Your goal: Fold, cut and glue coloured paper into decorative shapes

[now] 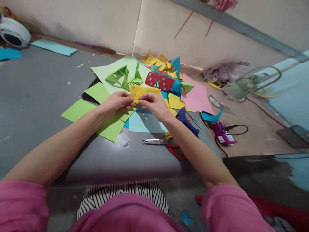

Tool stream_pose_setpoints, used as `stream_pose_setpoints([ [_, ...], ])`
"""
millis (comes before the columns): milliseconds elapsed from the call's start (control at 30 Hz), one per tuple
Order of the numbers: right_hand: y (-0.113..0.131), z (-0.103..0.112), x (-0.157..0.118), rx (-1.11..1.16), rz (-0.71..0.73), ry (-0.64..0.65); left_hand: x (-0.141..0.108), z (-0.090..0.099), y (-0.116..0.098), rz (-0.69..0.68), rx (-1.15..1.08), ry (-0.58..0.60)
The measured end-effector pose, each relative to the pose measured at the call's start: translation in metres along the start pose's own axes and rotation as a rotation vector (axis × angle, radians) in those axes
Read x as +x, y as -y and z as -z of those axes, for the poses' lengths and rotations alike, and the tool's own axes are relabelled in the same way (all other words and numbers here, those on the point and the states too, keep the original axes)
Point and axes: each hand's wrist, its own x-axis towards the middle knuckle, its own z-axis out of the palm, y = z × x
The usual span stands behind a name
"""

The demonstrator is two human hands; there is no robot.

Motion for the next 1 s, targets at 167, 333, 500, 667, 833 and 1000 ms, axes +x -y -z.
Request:
stream_pose_setpoints([
  [167,0.003,-0.005,0.000,-0.091,0.009,-0.035,0.003,0.002,0.003,0.002,0.009,0.027],
  [333,0.001,-0.008,0.000,-0.166,0.022,-0.084,0.001,0.000,0.004,-0.023,-0.032,0.069],
  [500,0.000,-0.011,-0.001,-0.216,0.073,-0.146,0.003,0.000,0.003,-0.026,-0.034,0.066],
  [667,-0.002,-0.014,0.000,-0.177,0.068,-0.145,0.005,0.002,0.006,-0.046,-0.038,0.080],
  [833,0.001,-0.008,-0.003,-0.324,0.179,-0.152,0.005,0.001,0.007,-0.034,-0.070,0.070],
  [1000,0.003,-0.001,-0.011,-0.603,0.316,-0.135,0.005,0.001,0.006,-0.028,-0.081,0.049],
])
